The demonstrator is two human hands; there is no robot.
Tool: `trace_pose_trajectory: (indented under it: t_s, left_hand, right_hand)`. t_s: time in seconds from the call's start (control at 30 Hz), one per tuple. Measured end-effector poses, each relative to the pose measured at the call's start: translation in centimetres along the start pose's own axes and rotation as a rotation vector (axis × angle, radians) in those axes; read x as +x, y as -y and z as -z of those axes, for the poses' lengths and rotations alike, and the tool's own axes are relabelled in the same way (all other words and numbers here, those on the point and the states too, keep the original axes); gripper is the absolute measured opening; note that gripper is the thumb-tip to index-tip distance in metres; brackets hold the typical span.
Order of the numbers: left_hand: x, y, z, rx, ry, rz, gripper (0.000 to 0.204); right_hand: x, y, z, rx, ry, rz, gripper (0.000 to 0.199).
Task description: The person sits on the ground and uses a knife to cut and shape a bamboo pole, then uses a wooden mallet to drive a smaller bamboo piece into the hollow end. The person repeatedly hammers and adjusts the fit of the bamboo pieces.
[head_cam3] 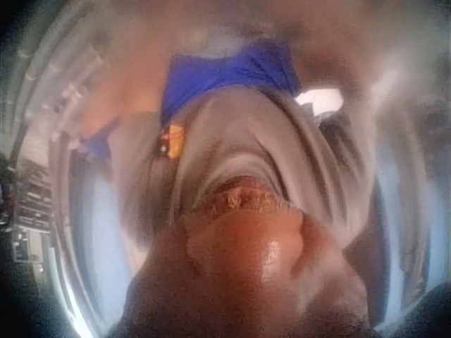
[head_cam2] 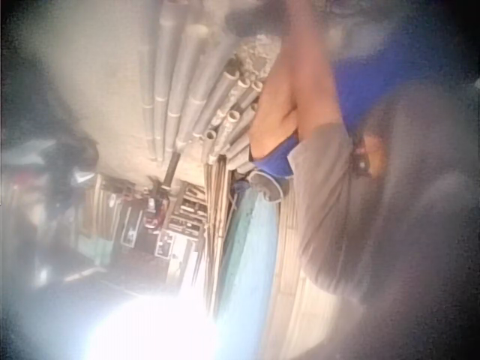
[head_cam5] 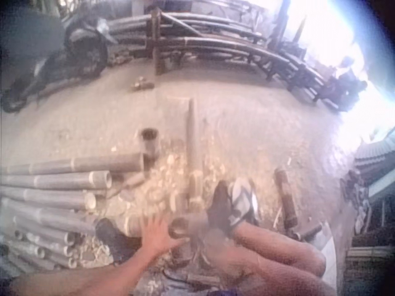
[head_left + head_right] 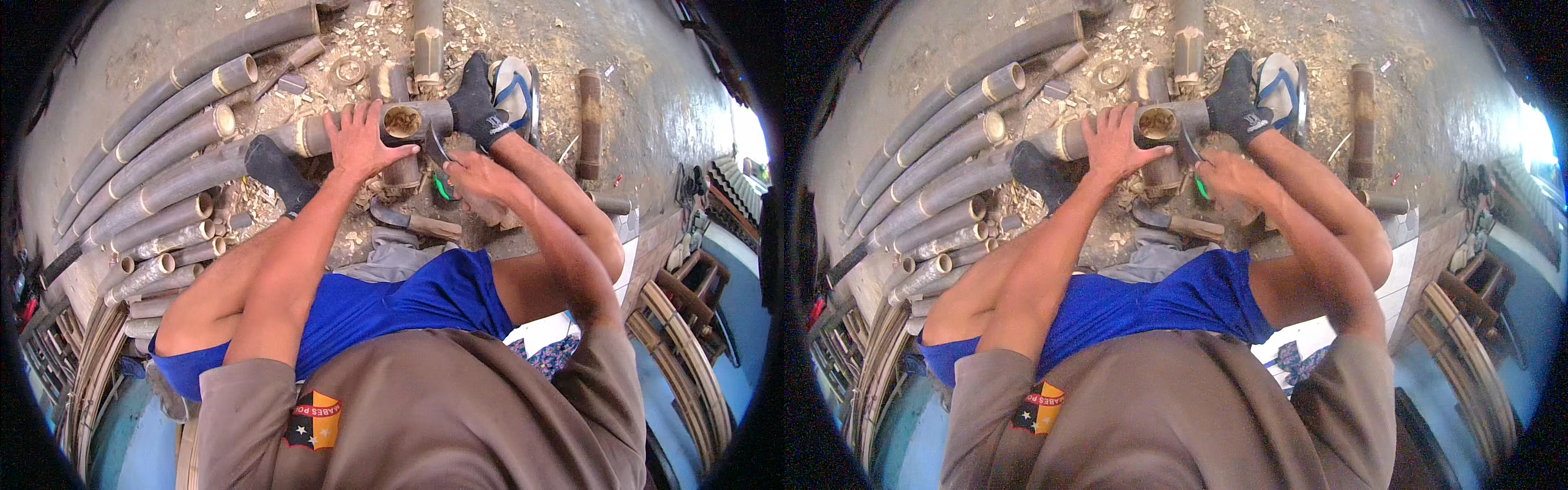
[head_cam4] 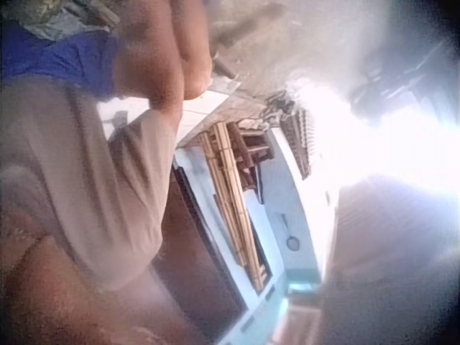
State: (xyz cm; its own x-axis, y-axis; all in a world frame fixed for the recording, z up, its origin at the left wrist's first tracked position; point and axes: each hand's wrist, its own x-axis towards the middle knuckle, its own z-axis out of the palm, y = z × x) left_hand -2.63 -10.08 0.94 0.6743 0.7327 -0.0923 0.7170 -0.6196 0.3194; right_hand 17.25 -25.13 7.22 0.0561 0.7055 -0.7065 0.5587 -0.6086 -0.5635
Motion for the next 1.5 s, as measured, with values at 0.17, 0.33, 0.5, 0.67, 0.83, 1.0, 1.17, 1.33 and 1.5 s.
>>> trace_pose_trajectory:
  t_s: [0.17, 0.33, 0.5, 0.67, 0.83, 1.0, 1.17, 1.33, 1.5]
  left_hand:
    - [-0.2, -1.5, -0.4, -0.033, -0.071, 0.105, 0.119]
    - [0.0, -1.5, -1.5, -0.034, -0.096, 0.159, 0.119]
    - [0.4, -1.7, -1.2, -0.055, -0.073, 0.172, 0.12]
    - [0.6, -1.4, -0.7, -0.091, -0.014, 0.167, 0.119]
    - [0.2, -1.1, -1.1, -0.107, 0.008, 0.186, 0.112]
    - [0.2, -0.3, -1.3, -0.078, 0.039, 0.089, 0.104]
    - [1.0, 0.9, 0.3, -0.069, 0.098, -0.05, 0.096]
    - [2.6, 4.9, -0.1, -0.139, 0.256, -0.12, 0.097]
    - [4.1, 5.2, -0.3, -0.173, 0.413, -0.111, 0.105]
  right_hand:
    - [3.2, 0.9, 3.4, -0.185, 0.209, 0.213, 0.044]
    - [4.2, 5.1, 6.2, -0.318, 0.42, 0.016, 0.04]
    - [5.7, 5.4, 7.3, -0.193, 0.509, -0.209, 0.046]
    - [7.1, 5.4, 7.1, -0.112, 0.593, -0.263, 0.051]
    - [8.2, 5.7, 7.3, -0.109, 0.682, -0.256, 0.046]
    - [9.5, 5.1, 6.9, 0.069, 0.728, -0.318, 0.048]
    - [7.9, 3.2, 3.0, -0.184, 0.382, -0.106, 0.053]
    - [1.5, 3.6, -3.9, 0.908, -0.166, -0.295, 0.048]
    - [1.7, 7.0, -10.1, 1.749, -0.352, -0.275, 0.026]
